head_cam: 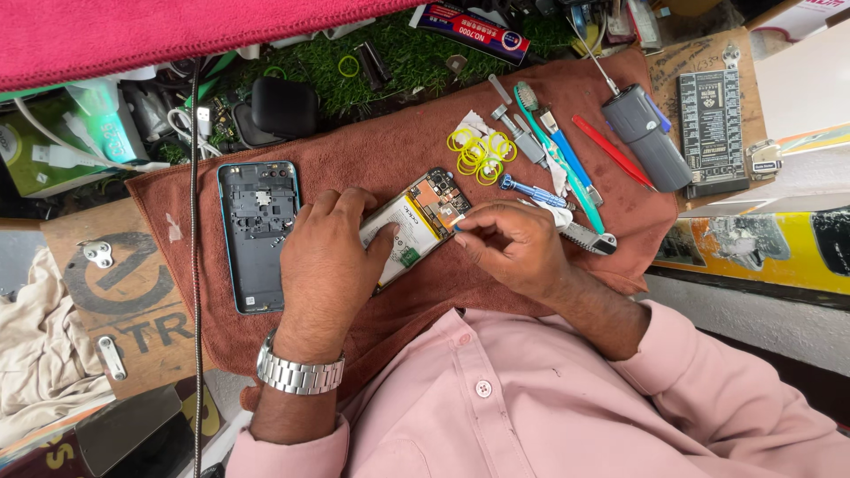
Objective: The person repairs a disassembled smartphone by manipulating internal components and securing them with a screwdriver. They handle the phone's battery and motherboard, using a precision screwdriver to tighten screws on the internal frame. The person also uses their fingers to adjust small connectors and parts within the device.
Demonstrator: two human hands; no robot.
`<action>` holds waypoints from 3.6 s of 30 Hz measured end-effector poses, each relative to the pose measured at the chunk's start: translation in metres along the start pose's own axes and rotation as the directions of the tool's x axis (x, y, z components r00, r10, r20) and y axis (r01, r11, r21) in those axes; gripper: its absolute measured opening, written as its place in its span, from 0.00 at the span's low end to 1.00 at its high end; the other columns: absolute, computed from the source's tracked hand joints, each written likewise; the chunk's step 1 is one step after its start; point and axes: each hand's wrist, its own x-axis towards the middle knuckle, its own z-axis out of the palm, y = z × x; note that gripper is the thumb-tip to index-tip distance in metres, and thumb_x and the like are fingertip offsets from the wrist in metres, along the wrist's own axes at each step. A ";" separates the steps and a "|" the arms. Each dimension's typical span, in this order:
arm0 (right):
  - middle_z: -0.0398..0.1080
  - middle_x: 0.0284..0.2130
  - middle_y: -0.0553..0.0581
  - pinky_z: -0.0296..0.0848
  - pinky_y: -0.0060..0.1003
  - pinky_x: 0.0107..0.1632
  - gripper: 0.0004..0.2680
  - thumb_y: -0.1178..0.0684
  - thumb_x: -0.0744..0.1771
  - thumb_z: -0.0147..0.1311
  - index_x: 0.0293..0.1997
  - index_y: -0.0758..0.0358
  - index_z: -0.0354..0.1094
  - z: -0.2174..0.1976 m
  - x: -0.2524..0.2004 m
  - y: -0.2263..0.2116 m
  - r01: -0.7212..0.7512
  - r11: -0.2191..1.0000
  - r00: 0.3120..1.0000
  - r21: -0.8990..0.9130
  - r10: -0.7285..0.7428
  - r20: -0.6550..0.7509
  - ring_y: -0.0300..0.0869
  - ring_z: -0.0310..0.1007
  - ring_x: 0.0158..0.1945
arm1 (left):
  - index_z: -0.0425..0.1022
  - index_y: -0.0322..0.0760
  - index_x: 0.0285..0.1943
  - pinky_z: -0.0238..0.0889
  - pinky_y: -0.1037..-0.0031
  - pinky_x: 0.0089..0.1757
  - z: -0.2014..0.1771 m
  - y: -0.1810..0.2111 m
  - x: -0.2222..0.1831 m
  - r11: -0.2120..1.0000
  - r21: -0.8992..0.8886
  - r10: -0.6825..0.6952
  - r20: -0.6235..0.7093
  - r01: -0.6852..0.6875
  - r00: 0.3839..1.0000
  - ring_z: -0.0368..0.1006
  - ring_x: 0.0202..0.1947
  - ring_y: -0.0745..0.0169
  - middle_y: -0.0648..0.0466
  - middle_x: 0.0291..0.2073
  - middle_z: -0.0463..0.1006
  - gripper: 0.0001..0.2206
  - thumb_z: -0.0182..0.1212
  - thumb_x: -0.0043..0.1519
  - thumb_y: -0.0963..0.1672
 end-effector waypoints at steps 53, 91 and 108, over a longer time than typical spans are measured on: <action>0.73 0.37 0.56 0.74 0.41 0.47 0.06 0.64 0.64 0.66 0.42 0.65 0.74 0.022 0.030 -0.008 0.390 0.818 0.909 -0.423 -0.416 0.033 0.48 0.72 0.42 | 0.85 0.48 0.33 0.72 0.68 0.30 0.020 0.008 0.046 0.962 -0.228 -0.133 0.103 0.154 0.986 0.80 0.25 0.64 0.61 0.25 0.83 0.06 0.70 0.53 0.48; 0.75 0.38 0.58 0.74 0.43 0.45 0.06 0.63 0.65 0.64 0.43 0.66 0.74 0.025 0.026 -0.008 0.424 0.749 0.884 -0.509 -0.463 0.056 0.50 0.74 0.41 | 0.79 0.52 0.59 0.70 0.57 0.44 -0.070 -0.085 -0.008 0.973 0.034 -0.225 -0.059 0.228 0.972 0.74 0.47 0.44 0.49 0.47 0.72 0.27 0.71 0.47 0.39; 0.74 0.37 0.57 0.73 0.43 0.45 0.06 0.63 0.64 0.64 0.41 0.65 0.74 0.025 0.027 -0.013 0.413 0.773 0.893 -0.481 -0.448 0.047 0.50 0.73 0.40 | 0.78 0.33 0.37 0.69 0.68 0.38 -0.077 -0.103 -0.011 0.955 -0.273 -0.131 -0.046 0.113 0.990 0.74 0.35 0.57 0.50 0.37 0.74 0.09 0.70 0.51 0.36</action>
